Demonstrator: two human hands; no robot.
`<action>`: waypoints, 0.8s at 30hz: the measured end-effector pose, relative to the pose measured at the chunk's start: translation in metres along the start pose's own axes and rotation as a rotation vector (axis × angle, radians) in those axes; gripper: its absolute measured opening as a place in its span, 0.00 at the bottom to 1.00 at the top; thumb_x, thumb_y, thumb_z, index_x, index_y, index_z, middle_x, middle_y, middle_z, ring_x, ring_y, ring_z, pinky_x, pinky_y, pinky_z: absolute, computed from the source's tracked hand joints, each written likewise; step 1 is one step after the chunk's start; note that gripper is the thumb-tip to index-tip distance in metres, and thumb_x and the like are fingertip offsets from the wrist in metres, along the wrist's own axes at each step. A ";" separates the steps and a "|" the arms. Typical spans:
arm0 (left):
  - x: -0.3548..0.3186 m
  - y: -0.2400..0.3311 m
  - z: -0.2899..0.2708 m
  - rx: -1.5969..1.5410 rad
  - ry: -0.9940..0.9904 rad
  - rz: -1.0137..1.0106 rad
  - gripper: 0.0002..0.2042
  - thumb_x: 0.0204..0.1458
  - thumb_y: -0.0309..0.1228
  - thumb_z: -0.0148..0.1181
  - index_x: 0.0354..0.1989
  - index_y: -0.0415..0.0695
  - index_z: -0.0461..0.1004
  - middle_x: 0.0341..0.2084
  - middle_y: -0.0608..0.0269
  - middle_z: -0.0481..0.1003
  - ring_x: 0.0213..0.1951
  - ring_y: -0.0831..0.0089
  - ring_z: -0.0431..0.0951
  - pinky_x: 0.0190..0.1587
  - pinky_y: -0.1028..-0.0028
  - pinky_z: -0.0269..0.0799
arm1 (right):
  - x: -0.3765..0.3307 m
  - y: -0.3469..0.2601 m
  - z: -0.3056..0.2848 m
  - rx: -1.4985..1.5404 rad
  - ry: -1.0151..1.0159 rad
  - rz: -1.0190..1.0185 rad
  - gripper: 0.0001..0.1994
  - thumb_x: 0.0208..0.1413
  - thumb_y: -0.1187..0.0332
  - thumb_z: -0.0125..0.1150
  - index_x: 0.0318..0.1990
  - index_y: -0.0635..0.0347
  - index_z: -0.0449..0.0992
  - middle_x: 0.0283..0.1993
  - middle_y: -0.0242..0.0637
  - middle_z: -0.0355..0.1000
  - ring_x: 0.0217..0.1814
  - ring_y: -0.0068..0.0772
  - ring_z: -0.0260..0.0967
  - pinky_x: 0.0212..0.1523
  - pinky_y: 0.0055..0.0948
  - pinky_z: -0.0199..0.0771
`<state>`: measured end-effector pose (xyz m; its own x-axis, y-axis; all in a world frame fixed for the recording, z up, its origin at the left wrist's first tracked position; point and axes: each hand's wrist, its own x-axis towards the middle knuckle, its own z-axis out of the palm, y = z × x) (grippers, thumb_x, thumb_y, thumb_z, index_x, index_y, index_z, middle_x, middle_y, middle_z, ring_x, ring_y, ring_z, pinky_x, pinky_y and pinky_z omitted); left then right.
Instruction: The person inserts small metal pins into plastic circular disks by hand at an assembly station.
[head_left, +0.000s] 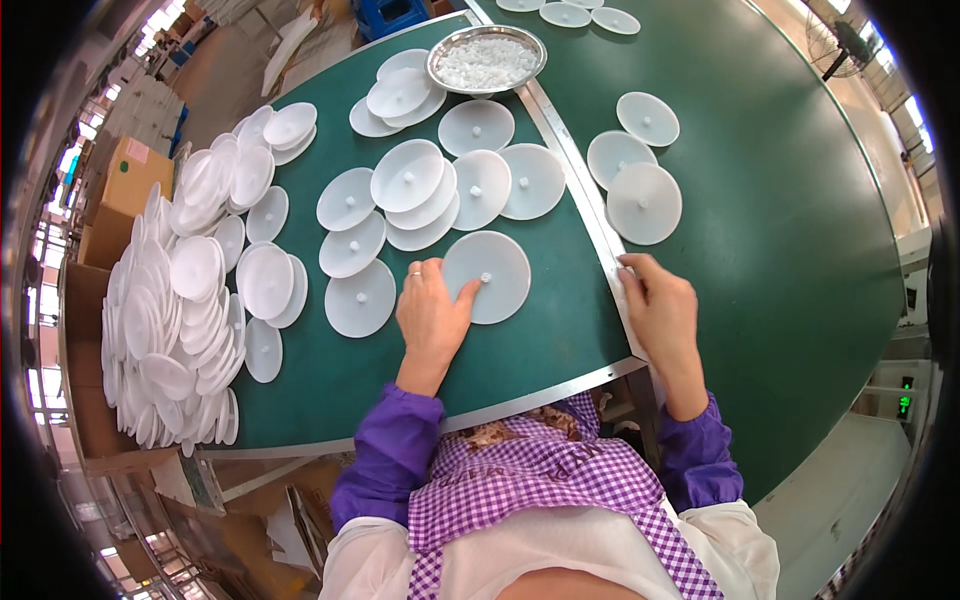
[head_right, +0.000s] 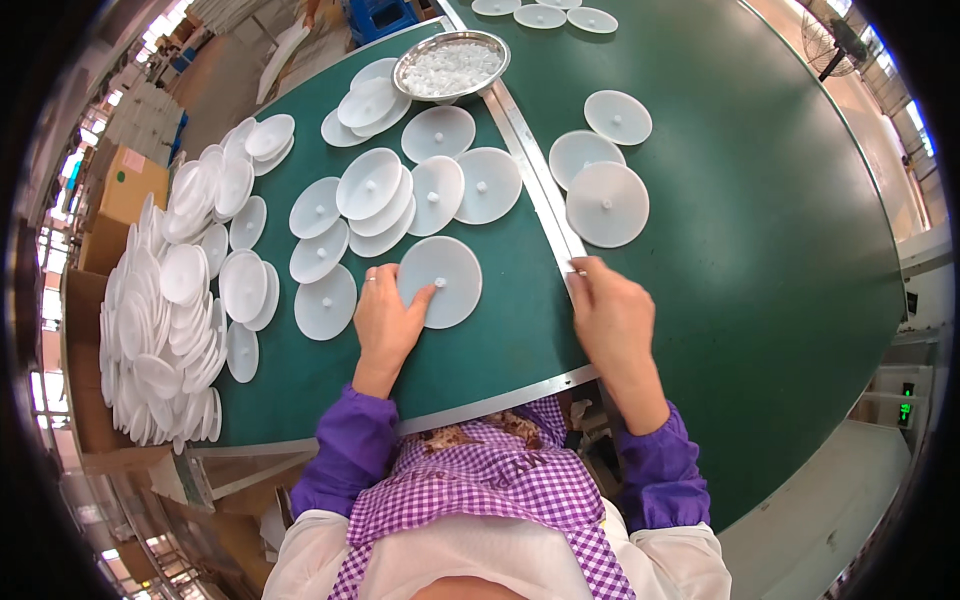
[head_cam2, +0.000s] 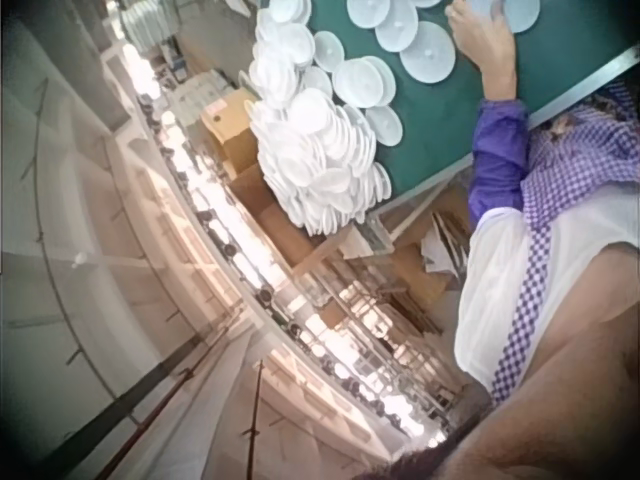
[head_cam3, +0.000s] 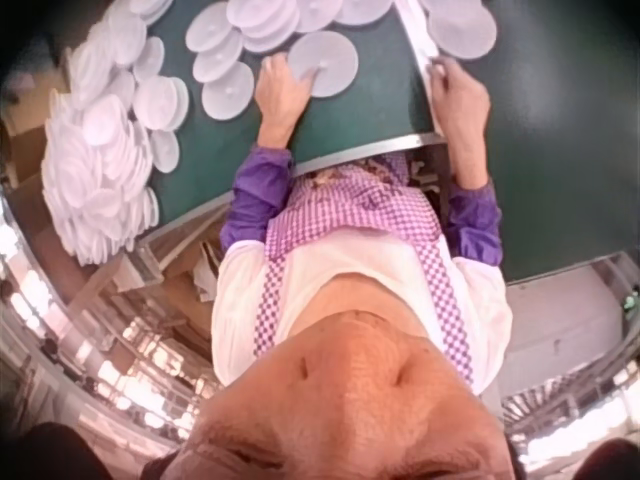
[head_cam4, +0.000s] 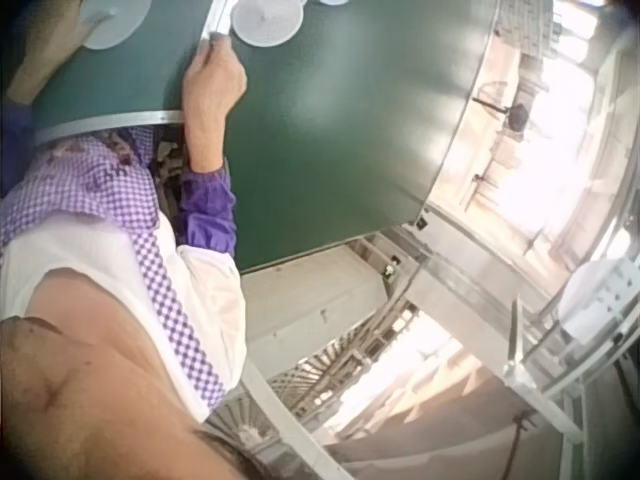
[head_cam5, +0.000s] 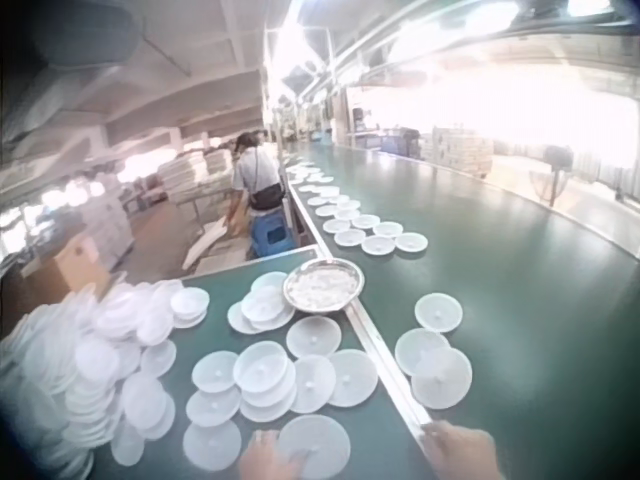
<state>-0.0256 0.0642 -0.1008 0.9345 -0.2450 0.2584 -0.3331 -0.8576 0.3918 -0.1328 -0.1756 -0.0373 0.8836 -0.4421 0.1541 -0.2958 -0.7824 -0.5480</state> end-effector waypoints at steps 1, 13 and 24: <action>0.001 0.003 0.001 0.001 -0.001 -0.005 0.19 0.48 0.35 0.67 0.45 0.39 0.69 0.33 0.52 0.74 0.39 0.53 0.74 0.40 0.60 0.71 | -0.003 -0.009 0.004 0.108 -0.064 -0.007 0.07 0.55 0.67 0.60 0.41 0.54 0.78 0.26 0.44 0.74 0.28 0.46 0.74 0.30 0.39 0.71; 0.000 0.045 -0.024 -0.836 -0.122 0.029 0.07 0.61 0.27 0.51 0.43 0.37 0.70 0.31 0.53 0.77 0.33 0.69 0.78 0.37 0.71 0.72 | -0.020 -0.046 0.013 0.447 -0.335 -0.029 0.09 0.57 0.67 0.60 0.43 0.58 0.79 0.25 0.47 0.75 0.25 0.44 0.74 0.29 0.34 0.71; -0.003 0.053 -0.029 -0.794 -0.132 0.048 0.06 0.61 0.28 0.51 0.43 0.40 0.70 0.28 0.50 0.77 0.30 0.58 0.80 0.33 0.67 0.73 | -0.026 -0.046 0.015 0.351 -0.258 -0.137 0.07 0.57 0.68 0.58 0.40 0.58 0.78 0.26 0.45 0.75 0.26 0.46 0.74 0.28 0.38 0.72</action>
<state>-0.0496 0.0330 -0.0549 0.9075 -0.3672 0.2038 -0.3166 -0.2794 0.9065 -0.1371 -0.1212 -0.0282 0.9807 -0.1865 0.0590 -0.0685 -0.6104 -0.7892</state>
